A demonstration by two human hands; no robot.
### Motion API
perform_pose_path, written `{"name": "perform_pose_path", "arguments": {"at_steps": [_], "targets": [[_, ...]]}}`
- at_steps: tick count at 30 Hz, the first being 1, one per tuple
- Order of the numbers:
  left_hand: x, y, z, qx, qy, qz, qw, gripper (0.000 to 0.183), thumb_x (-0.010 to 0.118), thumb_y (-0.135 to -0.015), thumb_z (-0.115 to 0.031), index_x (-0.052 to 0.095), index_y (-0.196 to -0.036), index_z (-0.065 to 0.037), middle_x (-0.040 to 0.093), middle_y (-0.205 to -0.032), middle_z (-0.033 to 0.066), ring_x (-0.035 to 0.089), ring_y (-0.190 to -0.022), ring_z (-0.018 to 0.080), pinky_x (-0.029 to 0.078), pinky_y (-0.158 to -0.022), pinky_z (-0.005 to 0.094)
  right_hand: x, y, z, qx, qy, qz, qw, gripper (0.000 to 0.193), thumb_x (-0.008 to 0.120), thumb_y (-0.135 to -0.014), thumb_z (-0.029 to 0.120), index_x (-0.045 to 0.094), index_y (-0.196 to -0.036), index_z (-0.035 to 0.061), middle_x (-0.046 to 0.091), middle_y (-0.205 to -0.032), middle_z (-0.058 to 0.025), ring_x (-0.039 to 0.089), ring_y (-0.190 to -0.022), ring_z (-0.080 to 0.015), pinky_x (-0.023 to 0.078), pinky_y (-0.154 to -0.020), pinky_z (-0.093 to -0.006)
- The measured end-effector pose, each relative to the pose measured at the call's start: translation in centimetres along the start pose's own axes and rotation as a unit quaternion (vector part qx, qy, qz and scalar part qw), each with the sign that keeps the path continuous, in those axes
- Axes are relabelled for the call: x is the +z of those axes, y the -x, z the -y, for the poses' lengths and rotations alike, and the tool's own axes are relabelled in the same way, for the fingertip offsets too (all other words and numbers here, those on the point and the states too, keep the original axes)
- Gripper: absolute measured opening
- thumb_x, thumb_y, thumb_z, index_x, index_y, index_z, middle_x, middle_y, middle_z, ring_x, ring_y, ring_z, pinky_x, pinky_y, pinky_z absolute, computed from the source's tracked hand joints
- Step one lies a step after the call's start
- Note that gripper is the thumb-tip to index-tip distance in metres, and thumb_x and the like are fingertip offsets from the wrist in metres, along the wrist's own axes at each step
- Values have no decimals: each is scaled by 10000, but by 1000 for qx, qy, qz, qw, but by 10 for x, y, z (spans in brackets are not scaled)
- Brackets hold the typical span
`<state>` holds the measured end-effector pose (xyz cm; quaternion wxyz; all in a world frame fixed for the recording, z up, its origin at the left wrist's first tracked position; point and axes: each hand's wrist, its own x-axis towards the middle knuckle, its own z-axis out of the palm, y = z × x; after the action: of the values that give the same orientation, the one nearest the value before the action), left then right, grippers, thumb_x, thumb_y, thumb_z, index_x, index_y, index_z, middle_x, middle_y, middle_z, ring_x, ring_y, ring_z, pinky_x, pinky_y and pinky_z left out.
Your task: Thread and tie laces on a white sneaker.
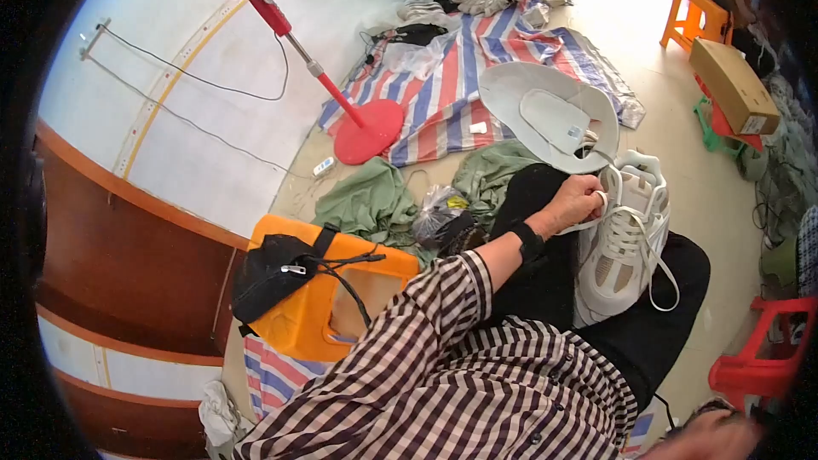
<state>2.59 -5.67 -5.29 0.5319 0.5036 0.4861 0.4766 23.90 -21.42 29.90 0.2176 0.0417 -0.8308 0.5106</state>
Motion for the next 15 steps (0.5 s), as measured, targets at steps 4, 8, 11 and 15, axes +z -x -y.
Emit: {"name": "perform_pose_path", "arguments": {"at_steps": [4,8,11,15], "targets": [[0,-2,-6,50,-91,-9,995,149,562,-836,-85,668,-814,18,648,-662,82,622,-585,147,513,-563,316,6,21,-85,162,196,-323,911,293,520,-857,43,649,-1093,-72,668,-1145,-170,637,-1029,-229,478,-941,-353],[1,2,-13,42,-82,-10,996,117,562,-849,-46,657,-843,22,640,-687,58,601,-598,134,494,-558,288,-33,31,-222,253,91,-346,899,196,569,-941,72,664,-1078,-29,699,-945,-80,648,-846,-116,510,-769,-256],[-1,6,-18,23,-46,11,999,85,571,-866,-19,645,-859,22,640,-708,52,603,-618,120,495,-570,266,-41,49,-292,331,26,-395,857,154,560,-971,89,658,-1030,-14,687,-903,-61,644,-764,-102,536,-653,-249],[-2,7,-22,2,-56,27,998,86,564,-890,-21,638,-907,19,646,-732,50,608,-633,113,504,-587,254,-42,60,-328,377,65,-418,824,133,563,-952,83,660,-993,0,663,-753,-54,613,-589,-99,504,-492,-251]]}}
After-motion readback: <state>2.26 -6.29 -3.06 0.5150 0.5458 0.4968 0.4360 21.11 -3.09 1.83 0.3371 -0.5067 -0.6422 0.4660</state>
